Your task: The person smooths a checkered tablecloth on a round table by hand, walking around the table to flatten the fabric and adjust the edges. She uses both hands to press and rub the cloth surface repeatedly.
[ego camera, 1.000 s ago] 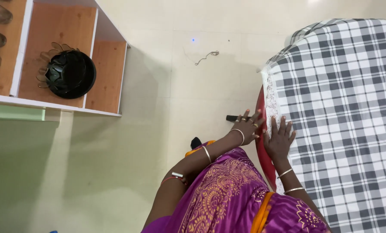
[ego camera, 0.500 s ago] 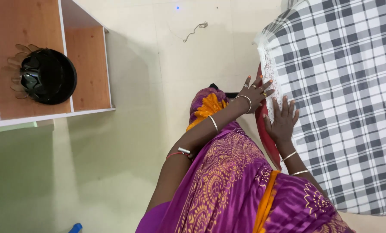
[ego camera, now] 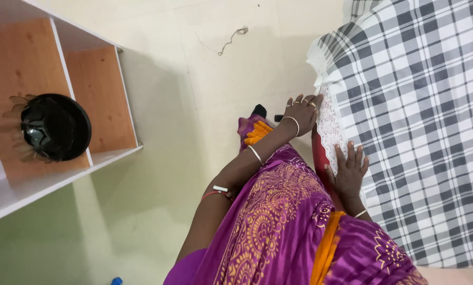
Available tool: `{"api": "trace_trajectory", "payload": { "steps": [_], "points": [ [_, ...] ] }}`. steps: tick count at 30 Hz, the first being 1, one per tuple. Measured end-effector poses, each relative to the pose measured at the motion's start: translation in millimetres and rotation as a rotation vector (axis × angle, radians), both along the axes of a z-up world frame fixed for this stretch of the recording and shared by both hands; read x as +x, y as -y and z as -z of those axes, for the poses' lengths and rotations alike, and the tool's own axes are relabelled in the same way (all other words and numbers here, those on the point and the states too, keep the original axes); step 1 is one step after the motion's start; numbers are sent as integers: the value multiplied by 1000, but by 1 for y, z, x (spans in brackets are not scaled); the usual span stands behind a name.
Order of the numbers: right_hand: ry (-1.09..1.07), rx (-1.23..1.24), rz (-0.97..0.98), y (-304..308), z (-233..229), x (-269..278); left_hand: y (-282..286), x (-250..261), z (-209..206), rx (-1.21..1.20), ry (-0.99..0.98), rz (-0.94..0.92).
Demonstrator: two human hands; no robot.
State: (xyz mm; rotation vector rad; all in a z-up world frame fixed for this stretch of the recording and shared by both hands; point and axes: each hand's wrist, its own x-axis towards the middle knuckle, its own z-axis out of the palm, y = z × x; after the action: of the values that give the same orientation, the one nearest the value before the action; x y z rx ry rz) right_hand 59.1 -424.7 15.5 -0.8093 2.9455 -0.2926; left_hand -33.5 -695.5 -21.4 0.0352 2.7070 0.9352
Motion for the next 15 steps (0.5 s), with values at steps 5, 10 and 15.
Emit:
{"api": "trace_trajectory", "payload": {
  "steps": [5,10,15],
  "points": [
    [51,25,32,-4,2,2,-13,-30,30,316,14,-329],
    [81,60,45,-8,8,2,-20,-60,75,401,-161,-562],
    [143,121,93,-14,14,5,-1,-91,99,842,417,-671]
  ]
}}
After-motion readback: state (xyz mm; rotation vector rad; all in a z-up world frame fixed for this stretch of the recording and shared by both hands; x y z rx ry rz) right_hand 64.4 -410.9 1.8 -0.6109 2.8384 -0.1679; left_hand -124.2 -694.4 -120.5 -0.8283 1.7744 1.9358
